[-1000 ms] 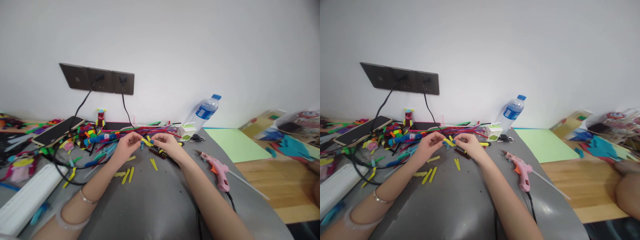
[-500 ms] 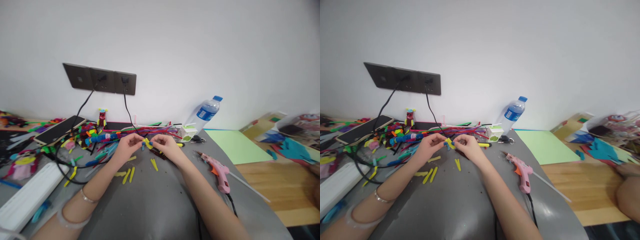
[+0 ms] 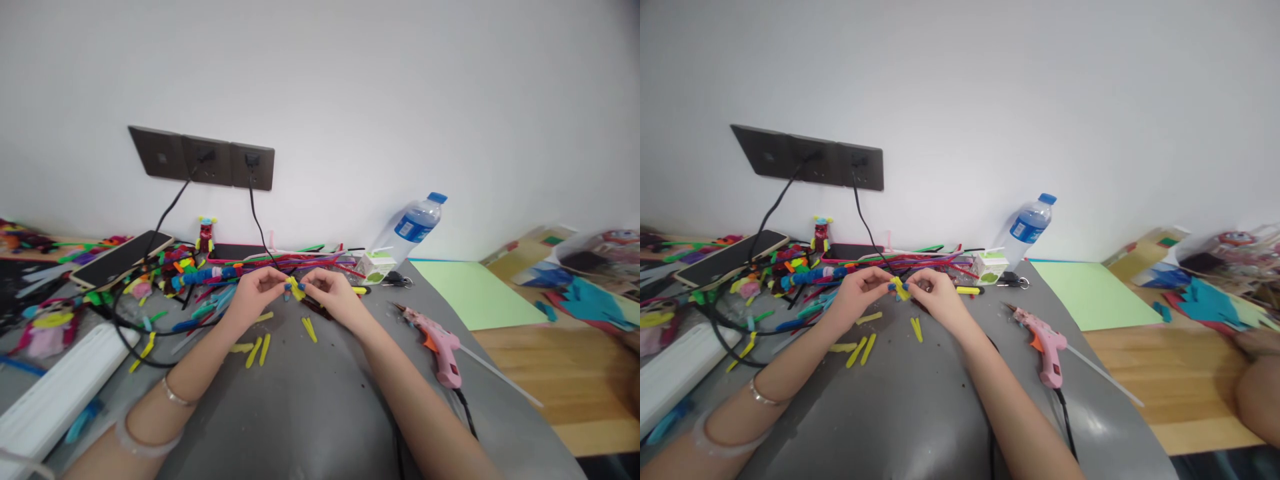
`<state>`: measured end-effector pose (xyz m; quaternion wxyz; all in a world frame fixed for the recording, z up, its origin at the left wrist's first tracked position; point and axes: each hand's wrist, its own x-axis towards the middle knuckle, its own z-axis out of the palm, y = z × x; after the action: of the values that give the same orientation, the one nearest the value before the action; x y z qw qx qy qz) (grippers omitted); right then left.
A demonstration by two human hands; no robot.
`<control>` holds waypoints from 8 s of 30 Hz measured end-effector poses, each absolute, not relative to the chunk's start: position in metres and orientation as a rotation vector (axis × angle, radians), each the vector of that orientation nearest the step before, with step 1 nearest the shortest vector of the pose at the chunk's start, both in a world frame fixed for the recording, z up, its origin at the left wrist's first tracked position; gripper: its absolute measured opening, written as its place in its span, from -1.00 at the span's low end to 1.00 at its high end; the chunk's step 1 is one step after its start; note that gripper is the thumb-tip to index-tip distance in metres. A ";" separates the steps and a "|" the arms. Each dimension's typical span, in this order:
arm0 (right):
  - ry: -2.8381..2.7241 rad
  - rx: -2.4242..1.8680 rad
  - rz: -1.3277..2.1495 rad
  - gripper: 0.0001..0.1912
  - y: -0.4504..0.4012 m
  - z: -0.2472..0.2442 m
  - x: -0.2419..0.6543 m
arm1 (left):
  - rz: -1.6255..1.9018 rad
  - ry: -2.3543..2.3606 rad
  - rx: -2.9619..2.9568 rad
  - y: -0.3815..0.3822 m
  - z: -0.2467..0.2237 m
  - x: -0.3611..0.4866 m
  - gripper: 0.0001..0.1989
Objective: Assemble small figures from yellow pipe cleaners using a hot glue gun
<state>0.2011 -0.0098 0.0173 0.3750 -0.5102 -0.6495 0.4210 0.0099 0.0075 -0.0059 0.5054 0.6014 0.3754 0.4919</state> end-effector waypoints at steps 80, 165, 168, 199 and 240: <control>-1.688 -1.161 1.074 -0.82 -0.010 0.014 0.199 | 1.200 0.887 1.445 0.008 -0.010 0.011 -0.76; -1.833 -1.112 0.738 -0.93 -0.016 0.017 0.195 | 1.172 0.933 1.553 0.004 0.000 0.009 -0.85; -1.830 -1.116 0.741 -0.93 -0.016 0.017 0.195 | 1.175 0.938 1.560 0.004 0.001 0.010 -0.84; -1.769 -1.119 0.841 -0.95 -0.015 0.014 0.194 | 1.204 0.921 1.533 0.002 0.004 0.010 -0.81; -1.762 -1.137 0.842 -0.93 -0.015 0.014 0.191 | 1.193 0.873 1.433 0.007 -0.008 0.009 -0.80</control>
<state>0.1914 -0.0155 0.0135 0.4271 -0.4550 -0.7051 0.3369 0.0094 0.0067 -0.0079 0.5154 0.5966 0.3633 0.4965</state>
